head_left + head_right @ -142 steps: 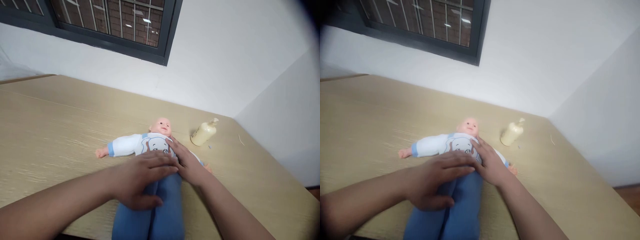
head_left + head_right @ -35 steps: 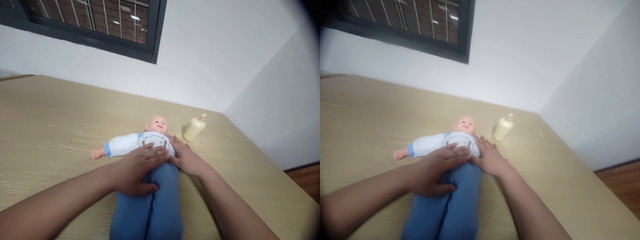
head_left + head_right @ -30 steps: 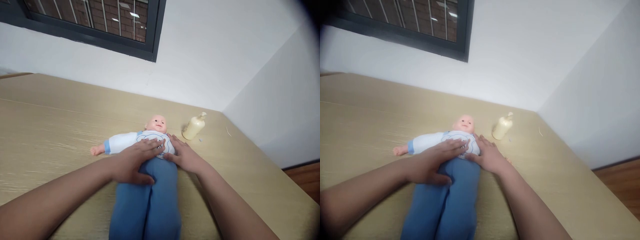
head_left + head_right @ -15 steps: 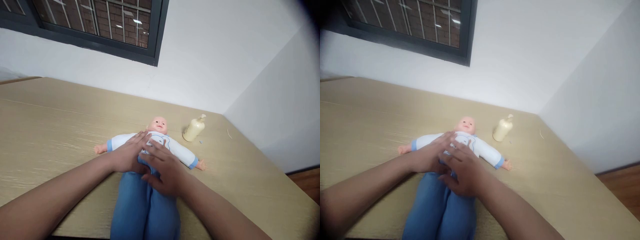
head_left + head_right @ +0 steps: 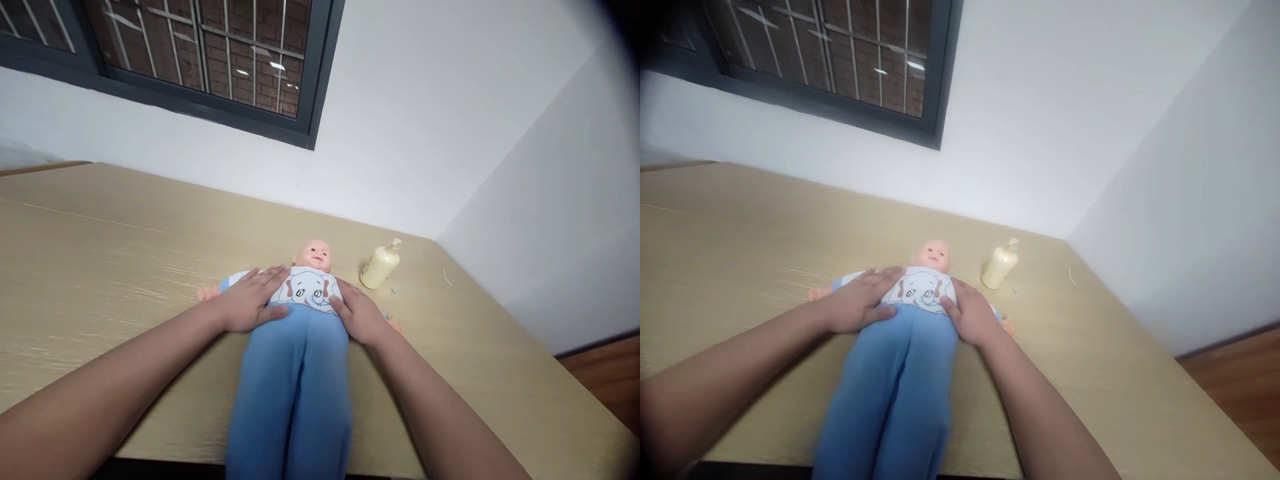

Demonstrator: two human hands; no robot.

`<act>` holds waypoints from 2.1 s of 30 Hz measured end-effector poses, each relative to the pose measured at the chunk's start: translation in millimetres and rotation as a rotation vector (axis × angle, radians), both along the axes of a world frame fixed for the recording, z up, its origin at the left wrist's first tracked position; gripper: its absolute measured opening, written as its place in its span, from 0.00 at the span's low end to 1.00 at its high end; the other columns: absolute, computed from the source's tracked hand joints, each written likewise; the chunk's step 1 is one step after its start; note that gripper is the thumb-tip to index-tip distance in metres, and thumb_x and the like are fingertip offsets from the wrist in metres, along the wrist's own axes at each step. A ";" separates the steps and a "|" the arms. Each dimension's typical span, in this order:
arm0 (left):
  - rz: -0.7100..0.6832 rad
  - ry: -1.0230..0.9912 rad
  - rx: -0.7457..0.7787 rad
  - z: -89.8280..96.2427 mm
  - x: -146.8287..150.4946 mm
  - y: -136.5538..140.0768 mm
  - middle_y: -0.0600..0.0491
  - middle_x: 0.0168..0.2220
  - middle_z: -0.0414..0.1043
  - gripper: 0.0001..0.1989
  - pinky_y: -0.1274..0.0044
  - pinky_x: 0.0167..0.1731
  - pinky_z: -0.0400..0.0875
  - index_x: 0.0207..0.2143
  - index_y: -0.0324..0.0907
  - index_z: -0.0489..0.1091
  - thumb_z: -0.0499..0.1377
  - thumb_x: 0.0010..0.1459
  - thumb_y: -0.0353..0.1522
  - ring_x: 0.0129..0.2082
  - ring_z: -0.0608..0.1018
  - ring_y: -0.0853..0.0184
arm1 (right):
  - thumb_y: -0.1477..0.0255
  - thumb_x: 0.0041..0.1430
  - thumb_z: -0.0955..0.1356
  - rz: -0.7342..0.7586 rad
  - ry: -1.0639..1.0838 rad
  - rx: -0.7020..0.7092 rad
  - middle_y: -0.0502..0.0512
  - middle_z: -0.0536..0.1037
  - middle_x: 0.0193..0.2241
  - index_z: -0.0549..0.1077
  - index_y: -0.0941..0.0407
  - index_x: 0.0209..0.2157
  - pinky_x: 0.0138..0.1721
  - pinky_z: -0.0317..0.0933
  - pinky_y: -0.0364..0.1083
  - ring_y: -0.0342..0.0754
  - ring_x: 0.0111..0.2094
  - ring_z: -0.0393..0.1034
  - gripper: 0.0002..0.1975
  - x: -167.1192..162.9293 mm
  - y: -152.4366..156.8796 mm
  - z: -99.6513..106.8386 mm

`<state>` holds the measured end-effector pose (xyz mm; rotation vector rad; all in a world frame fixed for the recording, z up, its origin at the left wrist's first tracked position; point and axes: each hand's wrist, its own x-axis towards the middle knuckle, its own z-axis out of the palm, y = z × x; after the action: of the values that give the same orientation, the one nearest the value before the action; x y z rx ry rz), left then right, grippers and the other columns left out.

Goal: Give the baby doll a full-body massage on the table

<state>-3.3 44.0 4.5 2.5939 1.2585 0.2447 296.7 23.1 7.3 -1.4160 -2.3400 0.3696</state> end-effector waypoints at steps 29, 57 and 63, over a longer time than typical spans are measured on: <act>0.682 -0.186 -0.258 9.6 -94.3 26.3 0.51 0.34 0.76 0.27 0.75 0.30 0.65 0.38 0.43 0.70 0.65 0.46 0.55 0.33 0.76 0.60 | 0.51 0.44 0.76 -0.503 0.106 -0.375 0.55 0.79 0.36 0.73 0.54 0.40 0.32 0.60 0.47 0.53 0.35 0.73 0.27 87.7 -3.9 0.8; 0.725 -0.741 -0.484 -22.6 -105.2 44.8 0.52 0.28 0.71 0.19 0.84 0.20 0.57 0.32 0.38 0.72 0.63 0.52 0.46 0.24 0.67 0.73 | 0.56 0.49 0.76 -0.464 1.218 -0.425 0.49 0.71 0.22 0.75 0.58 0.37 0.21 0.53 0.38 0.38 0.22 0.60 0.21 106.1 29.9 -46.7; 0.637 -0.796 -0.602 -21.2 -113.5 45.8 0.53 0.32 0.71 0.18 0.85 0.20 0.56 0.39 0.39 0.73 0.67 0.50 0.42 0.26 0.68 0.74 | 0.60 0.50 0.77 -0.338 1.241 -0.477 0.50 0.72 0.24 0.77 0.58 0.38 0.22 0.54 0.37 0.38 0.24 0.61 0.19 113.0 30.4 -44.3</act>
<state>-116.8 89.9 -16.7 1.3156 1.4625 0.7718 409.8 53.5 -37.1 -1.1591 -1.0200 1.2975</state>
